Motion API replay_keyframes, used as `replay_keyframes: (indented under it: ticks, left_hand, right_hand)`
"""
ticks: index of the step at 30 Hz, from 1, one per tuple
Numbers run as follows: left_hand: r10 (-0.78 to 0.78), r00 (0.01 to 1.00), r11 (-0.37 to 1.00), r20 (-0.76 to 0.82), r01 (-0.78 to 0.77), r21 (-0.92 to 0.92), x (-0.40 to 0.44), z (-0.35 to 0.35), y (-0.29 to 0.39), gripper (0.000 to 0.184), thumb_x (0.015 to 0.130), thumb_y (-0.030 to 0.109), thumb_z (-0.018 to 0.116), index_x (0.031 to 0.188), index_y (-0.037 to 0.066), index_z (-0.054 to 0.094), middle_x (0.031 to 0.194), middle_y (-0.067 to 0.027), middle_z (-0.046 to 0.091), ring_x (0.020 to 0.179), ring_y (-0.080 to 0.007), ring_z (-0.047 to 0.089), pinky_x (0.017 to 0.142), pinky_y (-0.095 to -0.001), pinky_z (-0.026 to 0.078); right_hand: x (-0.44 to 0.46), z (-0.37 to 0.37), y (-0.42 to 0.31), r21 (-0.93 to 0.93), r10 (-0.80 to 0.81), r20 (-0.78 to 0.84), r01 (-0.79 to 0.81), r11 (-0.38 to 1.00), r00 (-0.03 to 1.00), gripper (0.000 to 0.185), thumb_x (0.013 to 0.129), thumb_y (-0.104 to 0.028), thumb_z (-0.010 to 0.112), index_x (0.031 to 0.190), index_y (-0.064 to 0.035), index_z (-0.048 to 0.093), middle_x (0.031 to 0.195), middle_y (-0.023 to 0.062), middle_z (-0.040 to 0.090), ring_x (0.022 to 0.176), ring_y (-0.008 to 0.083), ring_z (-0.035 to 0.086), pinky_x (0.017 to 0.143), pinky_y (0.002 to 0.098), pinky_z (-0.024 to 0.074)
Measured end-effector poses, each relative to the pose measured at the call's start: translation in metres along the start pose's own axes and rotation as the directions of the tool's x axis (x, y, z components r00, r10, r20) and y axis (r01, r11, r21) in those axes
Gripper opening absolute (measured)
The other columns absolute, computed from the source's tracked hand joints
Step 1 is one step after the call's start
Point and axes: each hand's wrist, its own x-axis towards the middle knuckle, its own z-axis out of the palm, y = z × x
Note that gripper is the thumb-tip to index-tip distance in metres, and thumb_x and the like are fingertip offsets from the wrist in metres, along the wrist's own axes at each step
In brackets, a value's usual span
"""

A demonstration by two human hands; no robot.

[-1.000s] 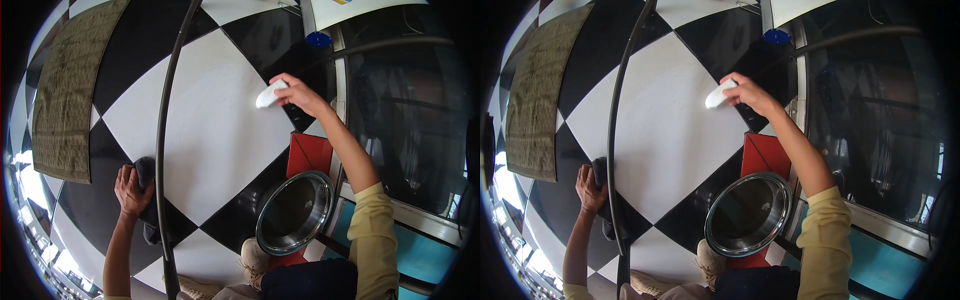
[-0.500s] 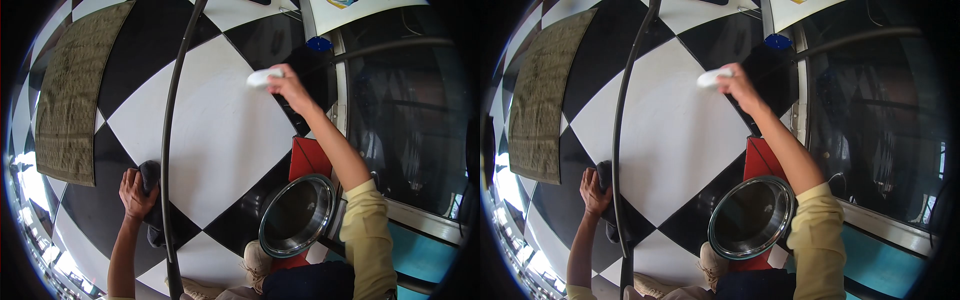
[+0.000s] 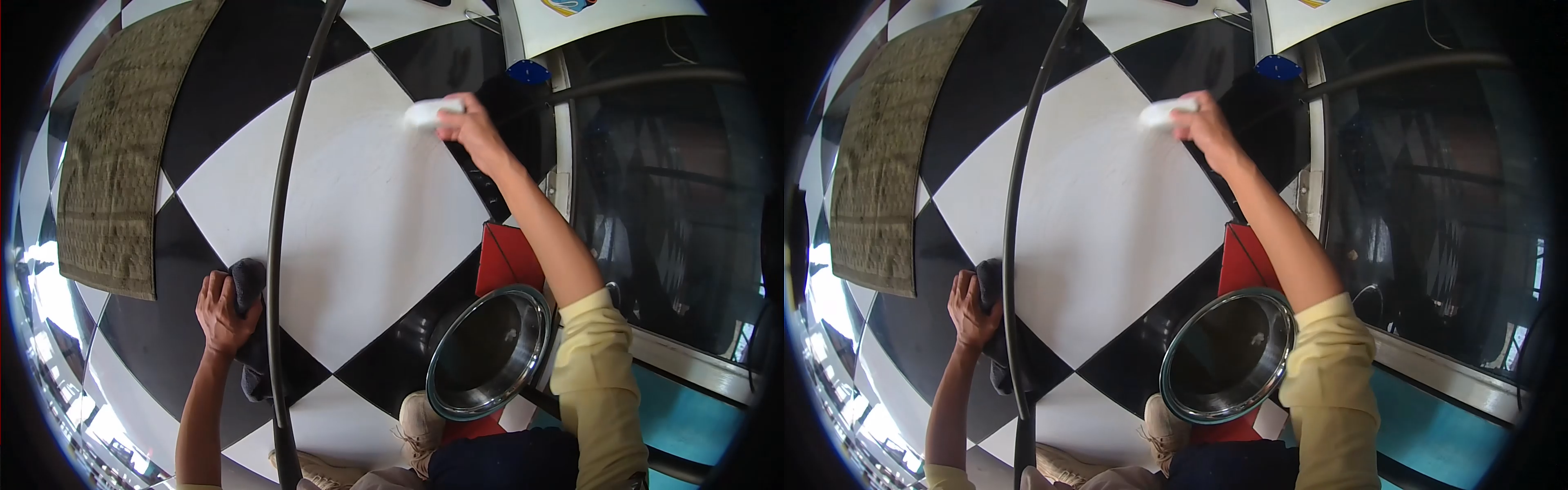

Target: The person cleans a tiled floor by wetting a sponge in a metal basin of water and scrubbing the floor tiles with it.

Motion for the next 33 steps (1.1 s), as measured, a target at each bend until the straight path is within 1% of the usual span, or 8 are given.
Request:
replay_keyframes:
  ticks: [5, 9, 13, 17, 21, 25, 29, 33]
  left_hand:
    - [0.004, 1.000, 1.000, -0.003, -0.004, 0.012, -0.002, 0.000, 0.000, 0.032, 0.064, 0.018, 0.071, 0.088, 0.002, 0.059, 0.090, -0.0134, 0.053, 0.084, -0.0340, 0.056, 0.072, -0.0442, 0.048]
    - [0.007, 1.000, 1.000, -0.011, -0.007, 0.012, 0.001, -0.001, -0.001, 0.032, 0.064, 0.019, 0.071, 0.089, 0.001, 0.059, 0.090, -0.0132, 0.053, 0.084, -0.0339, 0.056, 0.072, -0.0440, 0.048]
    - [-0.020, 0.999, 1.000, 0.035, 0.020, -0.004, -0.005, 0.002, -0.003, 0.038, 0.064, 0.018, 0.071, 0.095, 0.001, 0.057, 0.093, -0.0153, 0.052, 0.089, -0.0374, 0.055, 0.078, -0.0470, 0.048]
    - [-0.031, 0.998, 1.000, 0.052, 0.031, -0.002, -0.002, -0.001, 0.000, 0.039, 0.065, 0.019, 0.072, 0.096, 0.001, 0.058, 0.093, -0.0144, 0.052, 0.089, -0.0362, 0.055, 0.076, -0.0459, 0.048]
    - [-0.029, 0.998, 1.000, 0.052, 0.029, 0.004, -0.005, 0.000, -0.002, 0.040, 0.065, 0.019, 0.073, 0.096, 0.001, 0.058, 0.093, -0.0144, 0.052, 0.089, -0.0363, 0.055, 0.076, -0.0457, 0.048]
    - [-0.013, 1.000, 1.000, 0.004, 0.013, 0.016, 0.001, -0.001, 0.000, 0.034, 0.065, 0.020, 0.072, 0.090, 0.002, 0.058, 0.090, -0.0130, 0.052, 0.085, -0.0343, 0.055, 0.073, -0.0447, 0.047]
    - [-0.038, 0.998, 0.999, 0.052, 0.038, 0.002, -0.005, 0.001, 0.000, 0.040, 0.066, 0.021, 0.073, 0.097, 0.001, 0.058, 0.094, -0.0146, 0.052, 0.090, -0.0368, 0.055, 0.076, -0.0458, 0.048]
    - [-0.037, 0.998, 0.999, 0.058, 0.038, -0.004, -0.004, 0.001, -0.003, 0.040, 0.066, 0.021, 0.073, 0.097, 0.001, 0.058, 0.094, -0.0144, 0.052, 0.089, -0.0366, 0.055, 0.076, -0.0458, 0.048]
  right_hand:
    - [0.008, -0.010, 0.005, 0.003, -0.060, -0.224, 0.062, 0.998, 0.973, 0.035, 0.091, -0.013, 0.066, 0.121, -0.0028, 0.051, 0.109, 0.0124, 0.060, 0.083, 0.0180, 0.061, 0.075, 0.0316, 0.0528]
    - [-0.014, 0.005, 0.003, 0.011, 0.078, 0.172, -0.081, 0.997, 0.982, 0.036, 0.091, -0.011, 0.064, 0.123, -0.0028, 0.050, 0.110, 0.0127, 0.060, 0.085, 0.0185, 0.061, 0.075, 0.0318, 0.0529]
    - [0.010, -0.003, 0.004, 0.018, -0.097, -0.248, 0.105, 0.994, 0.964, 0.033, 0.090, -0.011, 0.066, 0.118, -0.0027, 0.051, 0.110, 0.0119, 0.059, 0.086, 0.0179, 0.061, 0.075, 0.0326, 0.0530]
    - [-0.011, 0.023, -0.003, -0.048, 0.075, 0.233, -0.065, 0.997, 0.970, 0.034, 0.087, -0.008, 0.065, 0.117, -0.0027, 0.051, 0.104, 0.0107, 0.061, 0.080, 0.0160, 0.062, 0.069, 0.0310, 0.0539]
    - [0.019, 0.007, 0.001, -0.035, -0.113, -0.188, 0.108, 0.994, 0.976, 0.034, 0.085, -0.009, 0.068, 0.114, -0.0022, 0.052, 0.103, 0.0104, 0.061, 0.077, 0.0148, 0.061, 0.067, 0.0297, 0.0526]
    - [-0.012, 0.021, -0.009, -0.107, 0.056, 0.236, -0.032, 0.994, 0.970, 0.035, 0.085, -0.011, 0.067, 0.115, -0.0019, 0.052, 0.103, 0.0104, 0.062, 0.076, 0.0149, 0.061, 0.068, 0.0290, 0.0527]
    - [0.012, 0.002, -0.002, -0.099, -0.103, -0.146, 0.089, 0.991, 0.984, 0.036, 0.086, -0.012, 0.068, 0.117, -0.0028, 0.052, 0.103, 0.0107, 0.062, 0.076, 0.0149, 0.061, 0.069, 0.0302, 0.0532]
    - [-0.021, 0.022, -0.009, -0.132, 0.085, 0.259, -0.052, 0.990, 0.962, 0.033, 0.088, -0.012, 0.065, 0.116, -0.0017, 0.051, 0.102, 0.0110, 0.062, 0.074, 0.0147, 0.061, 0.069, 0.0306, 0.0532]
